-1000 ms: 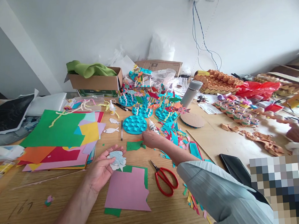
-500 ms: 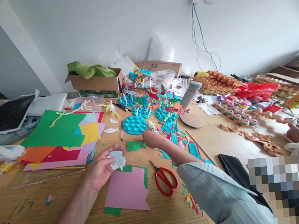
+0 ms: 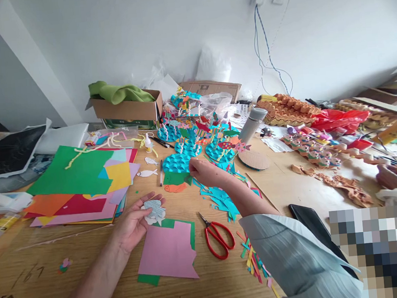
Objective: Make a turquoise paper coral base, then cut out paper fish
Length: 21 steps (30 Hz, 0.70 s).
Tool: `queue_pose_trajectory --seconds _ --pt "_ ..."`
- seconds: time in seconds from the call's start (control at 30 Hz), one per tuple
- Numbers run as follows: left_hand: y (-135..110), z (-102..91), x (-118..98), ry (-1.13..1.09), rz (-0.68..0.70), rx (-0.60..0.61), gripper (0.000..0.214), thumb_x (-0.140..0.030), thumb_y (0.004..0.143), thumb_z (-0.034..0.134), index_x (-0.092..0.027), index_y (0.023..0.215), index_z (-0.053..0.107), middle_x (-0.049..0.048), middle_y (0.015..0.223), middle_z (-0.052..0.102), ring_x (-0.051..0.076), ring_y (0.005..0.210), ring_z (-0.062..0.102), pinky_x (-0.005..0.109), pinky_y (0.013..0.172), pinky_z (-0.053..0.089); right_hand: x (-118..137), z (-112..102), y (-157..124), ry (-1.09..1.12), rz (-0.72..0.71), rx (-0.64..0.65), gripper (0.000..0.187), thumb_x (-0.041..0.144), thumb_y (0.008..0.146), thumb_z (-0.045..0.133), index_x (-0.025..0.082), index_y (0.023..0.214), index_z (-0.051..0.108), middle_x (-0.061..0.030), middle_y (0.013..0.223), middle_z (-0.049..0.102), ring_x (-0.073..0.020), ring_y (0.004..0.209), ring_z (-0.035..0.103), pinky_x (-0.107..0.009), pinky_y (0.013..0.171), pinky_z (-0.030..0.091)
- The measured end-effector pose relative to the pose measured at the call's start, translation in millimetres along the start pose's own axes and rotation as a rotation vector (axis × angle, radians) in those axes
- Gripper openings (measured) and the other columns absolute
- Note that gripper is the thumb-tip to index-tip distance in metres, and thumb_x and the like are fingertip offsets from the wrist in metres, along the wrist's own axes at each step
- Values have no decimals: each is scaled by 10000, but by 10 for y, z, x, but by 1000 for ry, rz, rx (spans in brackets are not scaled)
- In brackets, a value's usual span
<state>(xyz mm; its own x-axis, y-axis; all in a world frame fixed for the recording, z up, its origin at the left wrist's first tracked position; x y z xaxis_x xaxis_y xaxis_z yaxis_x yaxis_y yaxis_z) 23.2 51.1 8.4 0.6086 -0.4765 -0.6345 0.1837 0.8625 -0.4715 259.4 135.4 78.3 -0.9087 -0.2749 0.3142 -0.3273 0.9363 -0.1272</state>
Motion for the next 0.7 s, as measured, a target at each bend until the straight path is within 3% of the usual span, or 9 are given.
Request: queue_pose_trajectory --seconds 0.37,0.53,0.7 --pt "4 0 -5 -20 8 -1 409 109 738 510 -93 1085 587 164 1047 719 246 890 725 332 702 601 -100 455 265 -88 38 112 140 72 825 513 160 874 611 -46 827 675 -146 732 555 -217 582 322" --pt "6 -9 -5 -21 17 -3 399 103 736 512 -88 1078 590 170 1066 713 261 990 706 345 754 605 -114 503 332 -118 36 105 140 96 839 536 165 878 651 -57 878 702 -160 782 595 -223 597 338" --pt "21 -28 11 -25 26 5 421 85 697 554 -108 1068 594 155 1086 711 292 1046 689 363 762 604 -8 419 308 -128 23 55 82 142 853 605 139 895 676 -105 928 712 -201 879 627 -242 673 379"
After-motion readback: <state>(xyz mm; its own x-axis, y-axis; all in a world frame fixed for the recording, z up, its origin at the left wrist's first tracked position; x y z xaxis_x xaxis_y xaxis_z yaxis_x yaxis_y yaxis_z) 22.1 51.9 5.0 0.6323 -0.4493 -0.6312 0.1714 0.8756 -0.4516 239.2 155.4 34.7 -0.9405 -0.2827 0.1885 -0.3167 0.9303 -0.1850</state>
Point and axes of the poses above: each hand's wrist, its own y-axis towards the middle knuckle, its own z-axis out of the palm, x = y × z, the point moved 1 cm from there along y, towards the middle knuckle
